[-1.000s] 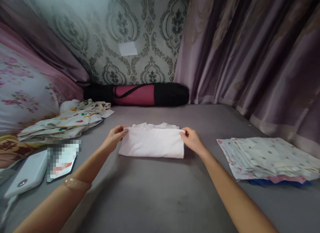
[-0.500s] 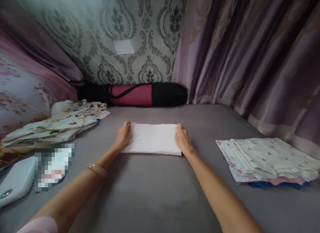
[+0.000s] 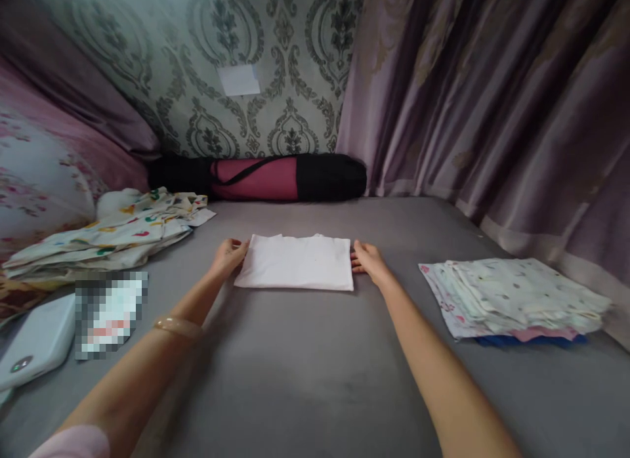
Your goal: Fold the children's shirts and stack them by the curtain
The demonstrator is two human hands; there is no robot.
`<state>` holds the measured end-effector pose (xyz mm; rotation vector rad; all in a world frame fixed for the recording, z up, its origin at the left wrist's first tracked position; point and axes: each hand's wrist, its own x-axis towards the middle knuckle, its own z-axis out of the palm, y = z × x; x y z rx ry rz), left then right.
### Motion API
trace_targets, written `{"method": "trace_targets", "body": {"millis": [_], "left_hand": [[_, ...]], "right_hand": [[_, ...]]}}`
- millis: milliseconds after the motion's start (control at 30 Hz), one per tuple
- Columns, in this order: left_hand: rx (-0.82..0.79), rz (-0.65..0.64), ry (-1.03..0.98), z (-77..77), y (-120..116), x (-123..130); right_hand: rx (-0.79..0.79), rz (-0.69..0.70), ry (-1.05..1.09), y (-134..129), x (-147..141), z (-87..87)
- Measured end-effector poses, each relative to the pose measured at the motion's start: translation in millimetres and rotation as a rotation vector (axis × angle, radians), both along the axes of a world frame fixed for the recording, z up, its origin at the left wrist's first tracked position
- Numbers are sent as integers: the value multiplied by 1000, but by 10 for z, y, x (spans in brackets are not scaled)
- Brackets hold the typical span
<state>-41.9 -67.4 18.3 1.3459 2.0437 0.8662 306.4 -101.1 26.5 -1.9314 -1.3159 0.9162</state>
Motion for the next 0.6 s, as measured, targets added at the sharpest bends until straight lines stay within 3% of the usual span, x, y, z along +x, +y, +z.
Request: {"method": "trace_targets", "body": {"millis": [100,200,300,467,600], "left_hand": [[-46,-100,-151,22,-256,-175],[-65,-210,-61,57,-571,-269],[-78,-268,-13,85,-785,-273],[-65,-270,-8,65,-848,-230],[-119,-258,119,83,-808,-194]], "right_hand": [[-8,17,31,-271,123,-30],[7,101,-316,-494,144,-84],[1,176,-475,-589,88,-133],[-19,209,-495,-609,-14,-158],[-54,190,-520,-628,-58,-111]]}}
